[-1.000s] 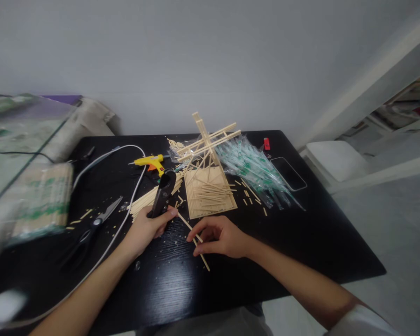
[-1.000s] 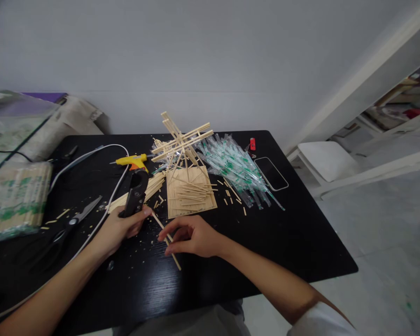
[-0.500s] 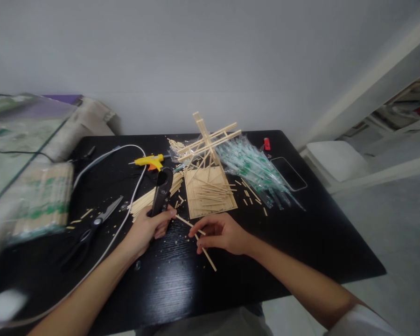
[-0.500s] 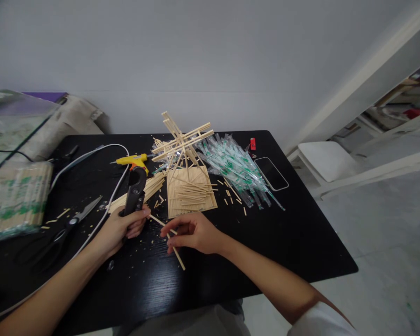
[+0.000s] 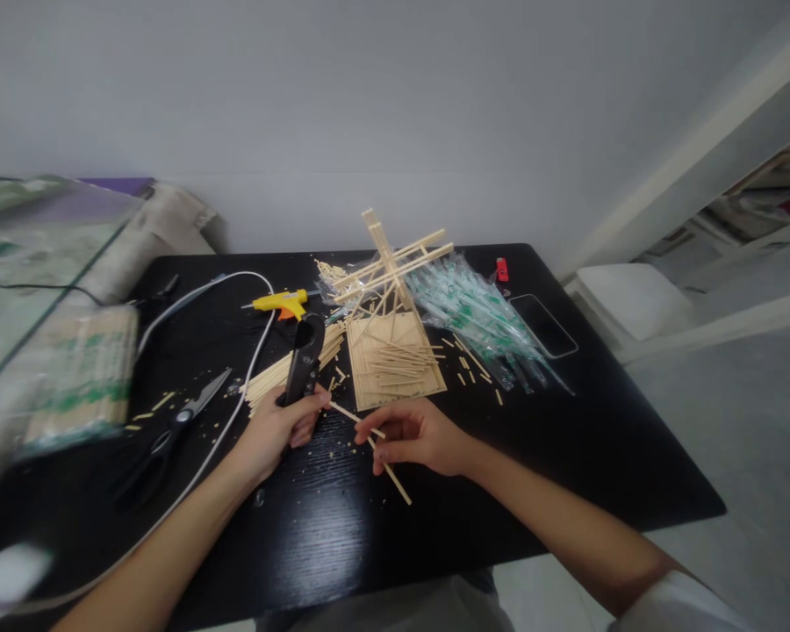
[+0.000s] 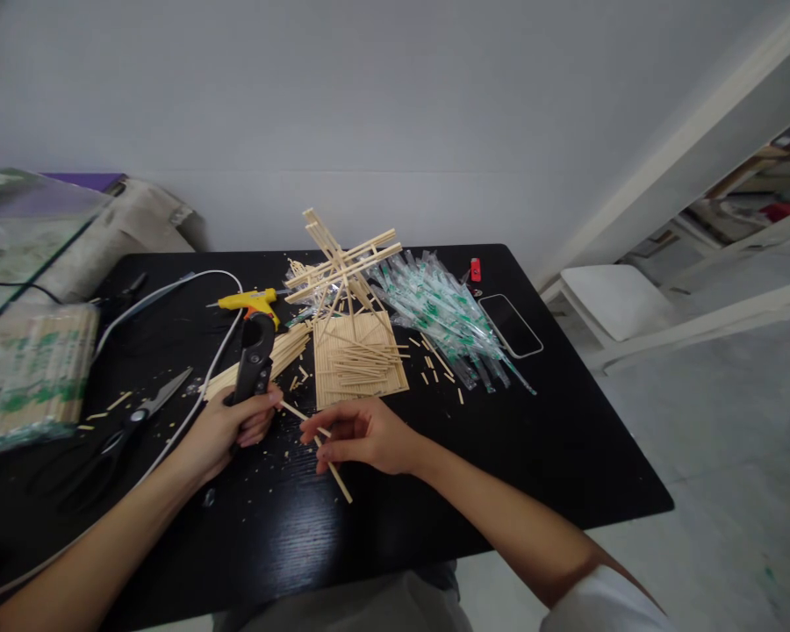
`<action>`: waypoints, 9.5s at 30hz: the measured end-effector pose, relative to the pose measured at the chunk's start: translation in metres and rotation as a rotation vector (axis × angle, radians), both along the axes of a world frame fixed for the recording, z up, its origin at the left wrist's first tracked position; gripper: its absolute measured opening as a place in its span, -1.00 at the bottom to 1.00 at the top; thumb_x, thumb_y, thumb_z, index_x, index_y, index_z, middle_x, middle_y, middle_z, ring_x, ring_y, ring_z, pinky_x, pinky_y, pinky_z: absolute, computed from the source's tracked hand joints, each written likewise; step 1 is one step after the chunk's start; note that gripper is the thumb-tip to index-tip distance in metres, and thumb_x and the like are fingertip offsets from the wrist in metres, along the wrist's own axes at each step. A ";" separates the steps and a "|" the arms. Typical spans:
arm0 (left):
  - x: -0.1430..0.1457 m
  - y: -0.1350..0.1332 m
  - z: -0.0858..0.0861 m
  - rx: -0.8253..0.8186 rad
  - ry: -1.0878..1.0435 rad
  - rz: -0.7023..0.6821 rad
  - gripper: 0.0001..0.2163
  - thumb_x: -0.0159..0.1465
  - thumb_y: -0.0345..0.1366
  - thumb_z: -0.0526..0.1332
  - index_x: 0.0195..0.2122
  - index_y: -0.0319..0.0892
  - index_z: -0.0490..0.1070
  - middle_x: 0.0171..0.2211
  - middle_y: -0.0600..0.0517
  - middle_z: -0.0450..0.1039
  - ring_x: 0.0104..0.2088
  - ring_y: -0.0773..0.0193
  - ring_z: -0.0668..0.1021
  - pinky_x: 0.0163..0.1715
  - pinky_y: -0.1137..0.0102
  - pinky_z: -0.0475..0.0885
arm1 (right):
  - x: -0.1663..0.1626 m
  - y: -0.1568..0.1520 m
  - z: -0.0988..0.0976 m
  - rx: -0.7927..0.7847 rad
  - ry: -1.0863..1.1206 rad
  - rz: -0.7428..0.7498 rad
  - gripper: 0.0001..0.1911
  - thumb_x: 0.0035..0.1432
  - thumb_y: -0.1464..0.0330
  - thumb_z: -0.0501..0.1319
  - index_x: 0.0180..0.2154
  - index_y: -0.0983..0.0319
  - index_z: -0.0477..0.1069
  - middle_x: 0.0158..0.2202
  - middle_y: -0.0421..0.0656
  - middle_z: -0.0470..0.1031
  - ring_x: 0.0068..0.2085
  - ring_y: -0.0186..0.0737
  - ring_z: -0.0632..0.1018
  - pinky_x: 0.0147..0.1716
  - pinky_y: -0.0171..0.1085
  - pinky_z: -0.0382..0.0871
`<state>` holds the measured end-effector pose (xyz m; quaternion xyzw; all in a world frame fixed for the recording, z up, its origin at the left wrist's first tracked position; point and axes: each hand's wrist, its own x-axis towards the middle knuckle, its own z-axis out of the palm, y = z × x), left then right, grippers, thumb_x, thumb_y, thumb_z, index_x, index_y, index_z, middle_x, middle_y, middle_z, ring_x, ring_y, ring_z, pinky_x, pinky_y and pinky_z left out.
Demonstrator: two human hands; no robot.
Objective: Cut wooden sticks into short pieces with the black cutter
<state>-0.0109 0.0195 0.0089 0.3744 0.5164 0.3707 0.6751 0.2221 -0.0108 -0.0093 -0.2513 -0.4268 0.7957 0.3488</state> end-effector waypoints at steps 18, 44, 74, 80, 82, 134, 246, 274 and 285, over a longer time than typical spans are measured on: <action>0.001 -0.001 -0.006 0.055 0.014 0.019 -0.66 0.15 -0.04 0.44 -0.41 -0.28 0.52 -0.72 0.27 0.03 -0.72 0.53 0.12 -0.72 0.54 0.03 | -0.003 0.006 -0.004 -0.084 -0.046 -0.252 -0.65 0.04 0.27 0.52 -0.12 0.20 0.61 -0.35 -0.22 0.60 -0.43 -0.36 0.54 -0.36 -0.30 0.44; -0.016 -0.002 -0.006 0.756 1.097 -0.373 -0.74 0.27 -0.25 0.15 -0.05 -0.14 0.50 -0.15 -0.06 0.64 -0.16 0.02 0.65 -0.14 0.24 0.46 | -0.001 0.009 0.005 0.025 -0.190 -0.311 -0.64 0.06 0.11 0.48 -0.33 0.24 0.49 -0.46 -0.23 0.53 -0.51 -0.41 0.33 -0.52 -0.36 0.10; -0.007 -0.009 -0.002 0.750 1.264 -0.553 -0.75 0.26 -0.33 0.16 -0.04 -0.16 0.44 -0.15 -0.12 0.59 -0.15 -0.03 0.64 -0.18 0.23 0.46 | 0.000 0.007 0.007 0.032 -0.227 -0.281 -0.68 0.11 0.13 0.44 -0.34 0.24 0.49 -0.45 -0.22 0.53 -0.52 -0.40 0.32 -0.53 -0.34 0.13; -0.006 -0.010 -0.002 0.698 1.283 -0.581 -0.87 0.29 -0.30 0.15 -0.20 -0.13 0.46 -0.29 -0.09 0.61 -0.28 0.01 0.64 -0.32 0.30 0.39 | 0.000 0.007 0.008 0.035 -0.237 -0.271 -0.69 0.12 0.13 0.44 -0.36 0.23 0.50 -0.46 -0.22 0.52 -0.51 -0.39 0.32 -0.52 -0.34 0.12; -0.006 -0.010 -0.003 0.695 1.239 -0.548 -0.88 0.28 -0.30 0.16 -0.22 -0.13 0.47 -0.31 -0.08 0.60 -0.30 0.03 0.63 -0.32 0.31 0.36 | -0.001 0.007 0.008 0.032 -0.236 -0.273 -0.68 0.11 0.12 0.44 -0.36 0.24 0.50 -0.46 -0.22 0.52 -0.51 -0.39 0.33 -0.51 -0.34 0.13; 0.004 -0.011 0.004 0.360 0.429 -0.155 -0.72 0.17 -0.07 0.39 -0.43 -0.19 0.47 -0.59 0.12 0.47 -0.64 0.41 0.36 -0.59 0.48 0.28 | 0.004 0.009 0.000 0.187 -0.335 -0.116 -0.59 0.25 0.06 0.29 -0.09 0.24 0.64 -0.22 -0.11 0.56 -0.27 -0.23 0.56 -0.18 -0.21 0.50; 0.018 -0.025 0.032 0.927 1.728 -0.683 -0.80 0.32 -0.38 0.16 -0.04 -0.25 0.40 -0.24 -0.19 0.51 -0.24 -0.09 0.60 -0.19 0.15 0.47 | 0.015 0.022 -0.009 0.702 -0.768 -0.349 -0.56 0.12 0.47 0.43 0.02 0.19 0.40 -0.32 -0.23 0.59 -0.29 -0.20 0.61 -0.21 -0.28 0.42; -0.029 0.006 -0.004 0.894 1.304 -0.219 -0.60 0.35 0.12 0.14 -0.12 -0.12 0.47 -0.17 -0.06 0.60 -0.19 0.03 0.63 -0.28 0.31 0.41 | 0.037 0.030 -0.008 1.064 -1.078 -0.500 -0.95 0.25 0.47 0.35 -0.25 0.25 0.61 -0.27 -0.07 0.59 -0.18 -0.09 0.60 -0.12 -0.16 0.50; -0.024 0.001 0.003 0.767 1.135 -0.370 -0.51 0.34 0.22 0.02 -0.23 -0.13 0.41 -0.31 -0.05 0.57 -0.29 0.03 0.60 -0.25 0.26 0.42 | 0.031 0.029 -0.010 1.129 -1.110 -0.472 -0.94 0.24 0.46 0.36 -0.22 0.25 0.61 -0.29 -0.08 0.54 -0.19 -0.06 0.54 -0.09 -0.09 0.48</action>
